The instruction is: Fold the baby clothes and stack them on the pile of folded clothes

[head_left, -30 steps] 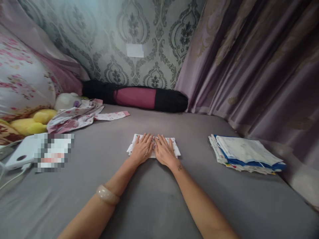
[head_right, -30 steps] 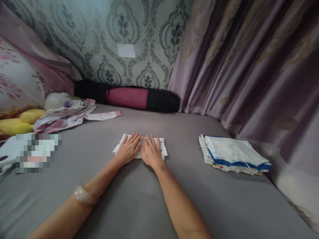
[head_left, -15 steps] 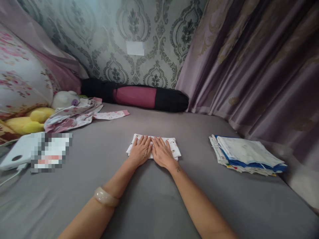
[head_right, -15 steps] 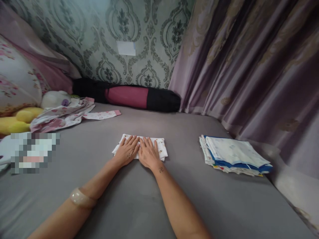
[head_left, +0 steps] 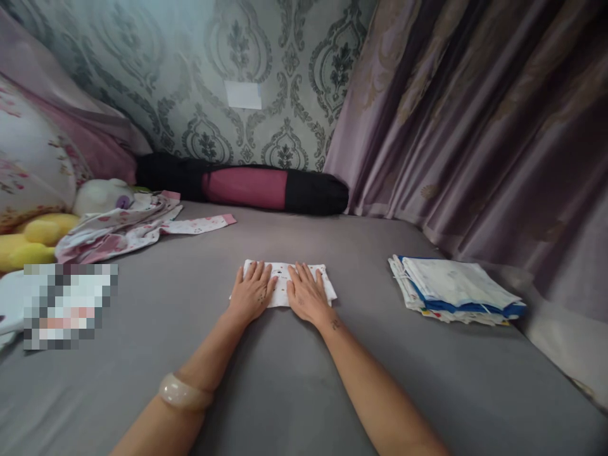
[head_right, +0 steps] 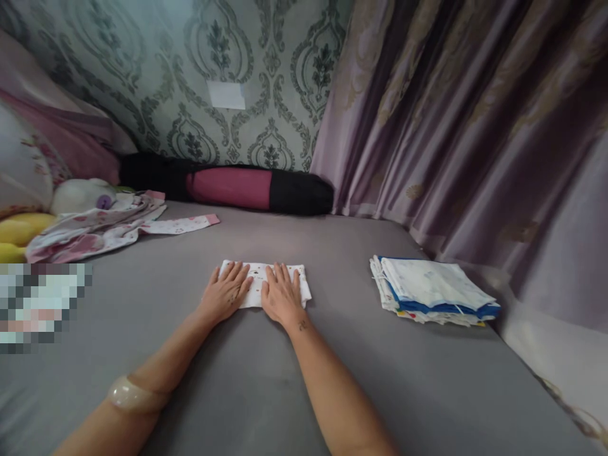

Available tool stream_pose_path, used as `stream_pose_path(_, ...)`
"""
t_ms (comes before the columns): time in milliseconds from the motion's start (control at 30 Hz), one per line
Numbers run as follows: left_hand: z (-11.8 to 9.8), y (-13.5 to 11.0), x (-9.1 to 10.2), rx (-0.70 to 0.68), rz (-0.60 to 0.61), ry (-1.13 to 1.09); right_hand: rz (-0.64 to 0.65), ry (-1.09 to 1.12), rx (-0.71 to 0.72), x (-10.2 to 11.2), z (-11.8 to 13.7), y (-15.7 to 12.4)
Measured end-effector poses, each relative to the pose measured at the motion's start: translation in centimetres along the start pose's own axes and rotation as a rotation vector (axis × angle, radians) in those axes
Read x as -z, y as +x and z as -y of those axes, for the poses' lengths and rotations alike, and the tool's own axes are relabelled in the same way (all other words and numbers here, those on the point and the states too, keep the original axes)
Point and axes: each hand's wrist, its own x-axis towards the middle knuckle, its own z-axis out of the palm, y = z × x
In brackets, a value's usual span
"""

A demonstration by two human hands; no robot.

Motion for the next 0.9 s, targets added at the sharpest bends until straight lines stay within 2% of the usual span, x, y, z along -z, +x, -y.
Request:
stream_pose_path(133, 0.1, -0.1, 0.2, -0.010, -0.011, -0.002, -0.003, 0.001, 0.007, 0.3, -0.1, -0.1)
stream_pose_path(300, 0.7, -0.1, 0.3, 0.003, -0.119, 0.013, -0.088, -0.037, -0.035, 0.9, -0.5, -0.3)
stream_pose_path(533, 1.0, -0.1, 0.2, 0.010, -0.015, 0.009, -0.040, -0.040, -0.059, 0.3, -0.9, -0.5)
stream_pose_path(733, 0.8, -0.1, 0.7, 0.022, 0.001, -0.011, -0.030, -0.044, -0.058, 0.5, -0.8, -0.5)
stream_pose_path(900, 1.1, 0.0, 0.7, 0.028, -0.108, 0.002, -0.104, -0.089, -0.145, 1.0, -1.2, -0.3)
